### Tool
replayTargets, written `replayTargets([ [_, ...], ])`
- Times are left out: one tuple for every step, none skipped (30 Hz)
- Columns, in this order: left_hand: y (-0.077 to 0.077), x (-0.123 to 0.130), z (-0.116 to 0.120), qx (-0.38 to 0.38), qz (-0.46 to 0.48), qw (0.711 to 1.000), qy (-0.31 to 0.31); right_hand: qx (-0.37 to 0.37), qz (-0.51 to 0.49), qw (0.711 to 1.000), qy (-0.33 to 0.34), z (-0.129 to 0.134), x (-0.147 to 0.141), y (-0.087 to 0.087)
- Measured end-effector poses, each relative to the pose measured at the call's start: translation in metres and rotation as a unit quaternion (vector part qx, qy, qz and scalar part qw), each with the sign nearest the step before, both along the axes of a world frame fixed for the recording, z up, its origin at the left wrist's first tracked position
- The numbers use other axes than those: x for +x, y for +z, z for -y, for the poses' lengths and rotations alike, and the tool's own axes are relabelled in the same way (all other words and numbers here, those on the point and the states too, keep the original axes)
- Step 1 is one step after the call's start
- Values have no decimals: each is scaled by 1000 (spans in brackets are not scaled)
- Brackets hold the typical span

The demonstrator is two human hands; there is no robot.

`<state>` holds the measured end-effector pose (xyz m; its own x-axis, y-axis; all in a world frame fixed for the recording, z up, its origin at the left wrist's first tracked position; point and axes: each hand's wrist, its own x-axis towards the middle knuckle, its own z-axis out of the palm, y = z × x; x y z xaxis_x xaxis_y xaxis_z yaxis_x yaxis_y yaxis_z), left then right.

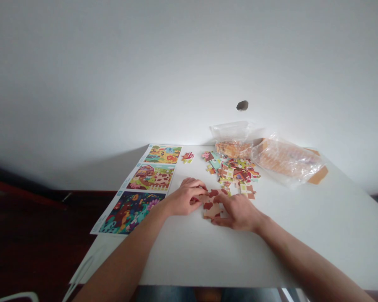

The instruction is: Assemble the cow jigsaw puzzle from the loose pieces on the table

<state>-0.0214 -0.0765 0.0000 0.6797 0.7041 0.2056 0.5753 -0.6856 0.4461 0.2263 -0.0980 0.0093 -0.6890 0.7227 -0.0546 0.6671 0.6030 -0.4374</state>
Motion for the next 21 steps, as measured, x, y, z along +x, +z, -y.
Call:
replayTargets([
  [0,0,0,1,1,1000,2,7,4,1000,-1,0,0,0],
  [0,0,0,1,1,1000,2,13,6,1000,-1,0,0,-1],
  [0,0,0,1,1,1000,3,17,6,1000,0,0,0,-1],
  [0,0,0,1,1,1000,3,21,4,1000,1,0,0,-1],
  [0,0,0,1,1,1000,3,25,1,1000,2,0,0,-1],
  [1,0,1,1,1,1000,2,28,-2,1000,4,0,0,-2],
  [1,0,1,1,2,1000,1,31,-4,1000,5,0,1,-2],
  [1,0,1,1,3,1000,1,34,-5,999,6,0,1,-2],
  [2,0,1,1,3,1000,1,36,-5,999,8,0,1,-3],
  [2,1,1,1,4,1000,2,37,-5,999,10,0,1,-3],
  [3,1,1,1,5,1000,2,38,-3,999,13,-1,2,-4],
  [3,1,1,1,5,1000,3,40,-1,999,15,-1,2,-4],
  [3,1,1,0,5,1000,4,42,1,999,16,-1,2,-5],
  [3,1,1,0,4,1000,4,44,3,999,17,-1,2,-5],
  [2,1,1,0,4,1000,5,45,5,999,17,-1,2,-5],
  [2,1,1,0,4,1000,4,46,5,999,16,-1,3,-6],
  [2,0,1,1,3,1000,4,45,3,999,17,-1,3,-5],
  [2,0,1,1,3,1000,3,43,0,999,20,-1,3,-5],
  [2,0,1,0,1,1000,1,38,-6,999,26,-1,3,-5],
  [3,0,1,-1,0,1000,0,31,-14,999,34,-1,3,-5],
  [3,0,2,-3,0,1000,0,24,-22,999,42,-1,4,-4],
])
